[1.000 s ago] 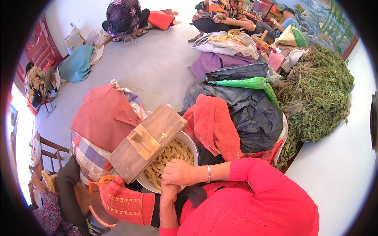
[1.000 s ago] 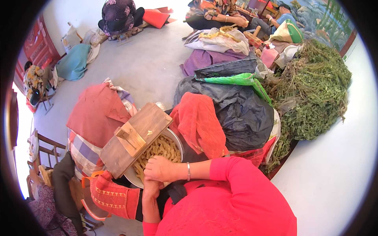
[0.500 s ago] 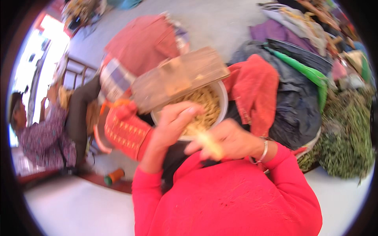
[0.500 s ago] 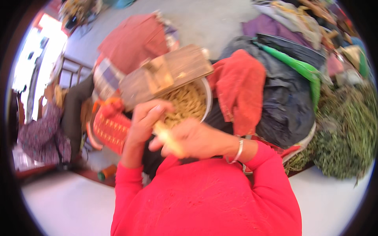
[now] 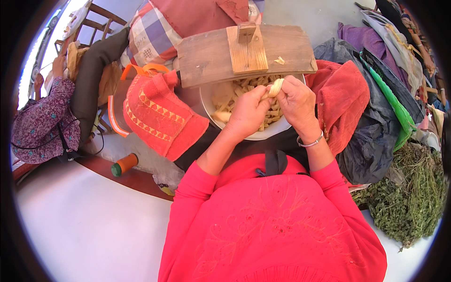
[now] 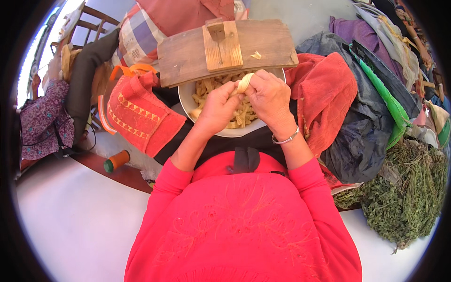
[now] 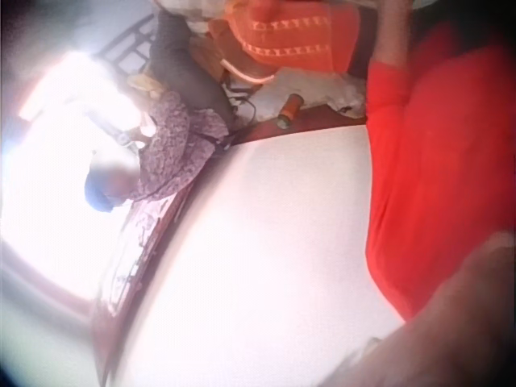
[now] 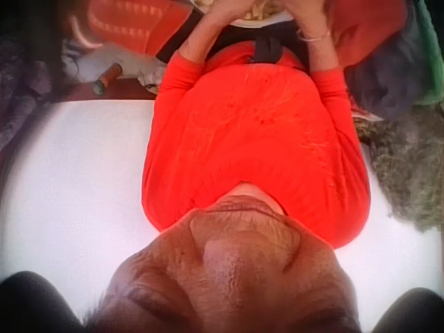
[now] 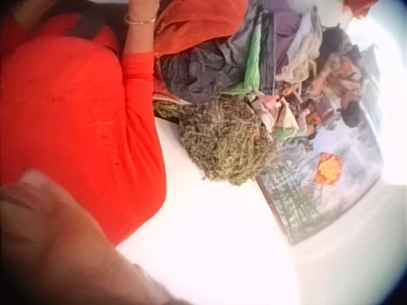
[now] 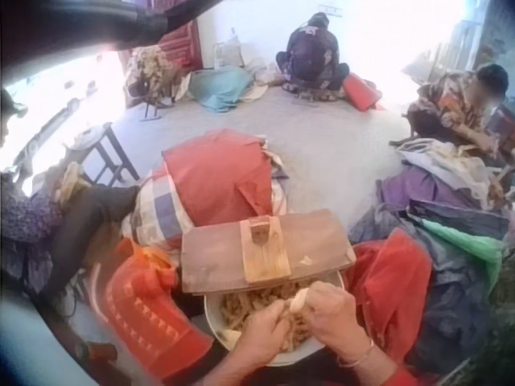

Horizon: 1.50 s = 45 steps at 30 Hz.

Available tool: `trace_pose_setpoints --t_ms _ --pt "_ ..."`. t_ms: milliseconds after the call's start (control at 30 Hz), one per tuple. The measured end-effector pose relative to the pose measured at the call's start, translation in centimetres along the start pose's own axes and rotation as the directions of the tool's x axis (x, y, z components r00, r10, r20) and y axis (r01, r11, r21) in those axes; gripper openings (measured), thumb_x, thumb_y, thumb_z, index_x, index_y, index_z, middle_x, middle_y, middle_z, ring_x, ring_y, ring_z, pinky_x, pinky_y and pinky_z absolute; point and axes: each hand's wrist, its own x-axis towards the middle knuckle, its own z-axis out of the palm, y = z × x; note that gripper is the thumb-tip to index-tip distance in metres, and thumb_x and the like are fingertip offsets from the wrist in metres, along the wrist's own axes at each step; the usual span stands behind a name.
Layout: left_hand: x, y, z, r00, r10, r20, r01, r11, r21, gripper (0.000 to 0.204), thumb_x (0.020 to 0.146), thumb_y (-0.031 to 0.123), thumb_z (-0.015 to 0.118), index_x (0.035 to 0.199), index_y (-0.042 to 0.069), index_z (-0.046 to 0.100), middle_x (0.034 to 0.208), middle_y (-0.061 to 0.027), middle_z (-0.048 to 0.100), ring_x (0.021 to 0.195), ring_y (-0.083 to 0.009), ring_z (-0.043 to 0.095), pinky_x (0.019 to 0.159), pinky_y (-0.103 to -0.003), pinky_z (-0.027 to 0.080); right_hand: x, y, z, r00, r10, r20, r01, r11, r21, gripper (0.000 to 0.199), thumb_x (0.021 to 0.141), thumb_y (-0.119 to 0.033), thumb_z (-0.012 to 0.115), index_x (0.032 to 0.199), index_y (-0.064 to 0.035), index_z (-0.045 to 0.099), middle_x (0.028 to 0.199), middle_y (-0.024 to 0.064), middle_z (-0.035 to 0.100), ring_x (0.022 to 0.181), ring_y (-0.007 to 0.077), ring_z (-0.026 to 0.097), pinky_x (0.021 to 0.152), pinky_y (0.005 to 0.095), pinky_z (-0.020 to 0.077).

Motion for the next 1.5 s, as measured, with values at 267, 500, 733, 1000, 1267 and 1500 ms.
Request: trace_pose_setpoints --t_ms 267,500,733,1000,1267,1500 --pt "-1.4 -1.2 0.3 0.911 0.406 -0.065 -0.333 0.821 0.463 0.030 0.079 0.005 0.064 0.109 0.002 0.060 0.101 -0.0134 0.061 0.088 -0.0335 0.059 0.074 -0.037 0.049 -3.2 0.3 2.6 0.551 0.172 0.817 -0.704 -0.429 0.565 0.021 0.094 -0.021 0.058 0.102 -0.0032 0.065 0.097 0.0026 0.066 0.086 0.0149 0.063 0.079 0.0269 0.0501" --pt "-0.9 2.6 0.3 0.984 0.168 -0.064 -0.132 0.919 0.371 0.026 0.084 0.011 0.062 0.107 0.001 0.057 0.103 -0.0169 0.057 0.091 -0.0337 0.059 0.075 -0.036 0.047 -2.9 1.3 3.7 0.829 0.297 0.473 -0.494 -0.004 0.869 0.016 0.086 -0.002 0.059 0.100 0.0000 0.067 0.110 0.0039 0.060 0.099 0.0133 0.056 0.084 0.0257 0.0472" --pt "0.4 3.1 1.1 0.984 0.050 -0.172 0.003 0.955 0.295 0.015 0.088 0.015 0.057 0.095 0.002 0.058 0.083 -0.0168 0.061 0.073 -0.0330 0.060 0.067 -0.038 0.047 -1.8 0.5 1.5 0.989 0.034 -0.142 0.043 0.864 0.502 0.010 0.074 0.007 0.064 0.083 0.0021 0.063 0.107 0.0114 0.058 0.095 0.0253 0.055 0.081 0.0315 0.0450" --pt "0.1 1.1 0.4 0.982 -0.151 -0.114 0.131 0.977 -0.168 0.019 0.094 0.019 0.053 0.095 0.000 0.056 0.069 0.0003 0.055 0.062 -0.0062 0.048 0.055 -0.023 0.040 -1.2 -1.6 0.0 0.981 0.186 -0.061 -0.084 0.680 0.728 0.010 0.076 0.008 0.065 0.085 0.0035 0.065 0.108 0.0092 0.055 0.092 0.0171 0.055 0.079 0.0264 0.0451" --pt "-4.5 0.7 -3.2 0.982 0.130 -0.135 -0.089 0.958 0.273 0.005 0.089 0.006 0.059 0.091 0.003 0.056 0.071 -0.0035 0.056 0.060 -0.0158 0.055 0.053 -0.028 0.042 -2.2 1.2 1.5 0.951 0.279 0.133 -0.232 0.359 0.904 0.028 0.087 -0.006 0.062 0.114 0.0017 0.059 0.121 0.0062 0.053 0.106 0.0158 0.051 0.094 0.0285 0.0414" --pt "-0.8 2.8 -3.7 0.946 0.324 0.009 -0.294 0.847 0.442 0.007 0.085 0.004 0.062 0.090 0.002 0.058 0.074 -0.0088 0.058 0.062 -0.0219 0.056 0.058 -0.030 0.045 3.6 1.7 -2.8 0.832 -0.029 0.554 -0.447 0.557 0.700 0.027 0.089 -0.021 0.065 0.106 0.0001 0.065 0.091 0.0063 0.064 0.083 0.0113 0.060 0.078 0.0263 0.0490"
